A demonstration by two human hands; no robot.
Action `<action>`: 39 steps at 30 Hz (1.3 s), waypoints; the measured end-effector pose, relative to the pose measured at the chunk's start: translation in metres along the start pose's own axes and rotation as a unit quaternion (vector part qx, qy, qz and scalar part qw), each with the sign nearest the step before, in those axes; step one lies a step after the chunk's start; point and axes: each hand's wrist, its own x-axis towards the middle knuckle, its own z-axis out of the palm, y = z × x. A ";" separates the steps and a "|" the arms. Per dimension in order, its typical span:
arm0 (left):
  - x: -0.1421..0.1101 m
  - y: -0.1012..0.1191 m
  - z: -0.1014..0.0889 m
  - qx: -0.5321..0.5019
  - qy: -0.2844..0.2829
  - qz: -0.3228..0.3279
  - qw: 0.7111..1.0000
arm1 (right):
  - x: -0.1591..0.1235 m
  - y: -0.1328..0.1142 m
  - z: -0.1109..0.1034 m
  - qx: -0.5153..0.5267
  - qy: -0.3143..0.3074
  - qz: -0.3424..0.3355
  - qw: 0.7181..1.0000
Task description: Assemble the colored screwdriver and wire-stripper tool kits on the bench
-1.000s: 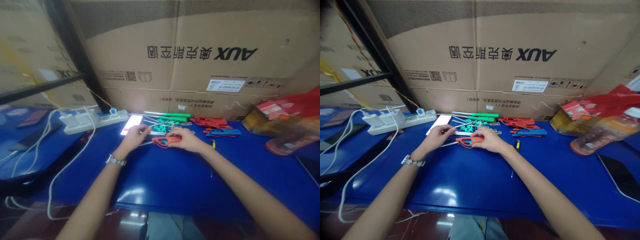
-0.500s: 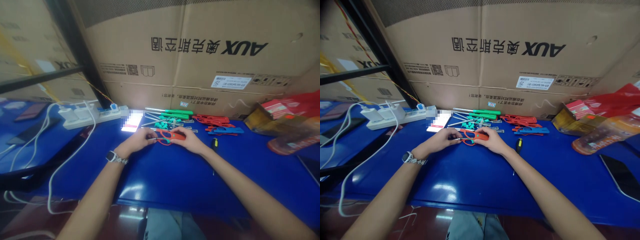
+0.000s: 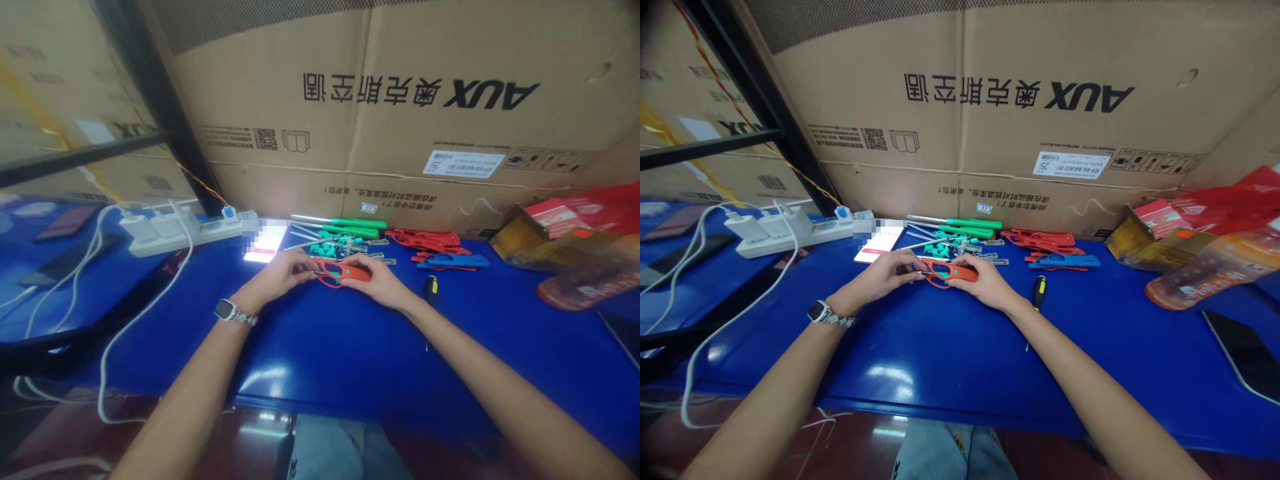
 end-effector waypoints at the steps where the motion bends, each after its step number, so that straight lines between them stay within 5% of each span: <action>1: 0.000 0.000 0.001 0.000 0.003 -0.001 1.000 | 0.000 0.000 0.000 -0.001 0.000 0.001 1.000; 21: 0.003 -0.004 0.010 -0.060 0.006 -0.053 0.997 | 0.000 -0.001 -0.002 -0.005 0.004 0.007 1.000; 29: -0.005 0.002 0.002 0.054 -0.021 -0.091 0.994 | 0.000 -0.001 -0.001 -0.001 0.005 0.005 1.000; 39: 0.002 0.000 0.006 0.113 -0.022 -0.030 0.993 | 0.000 0.002 0.004 -0.042 0.050 0.010 0.998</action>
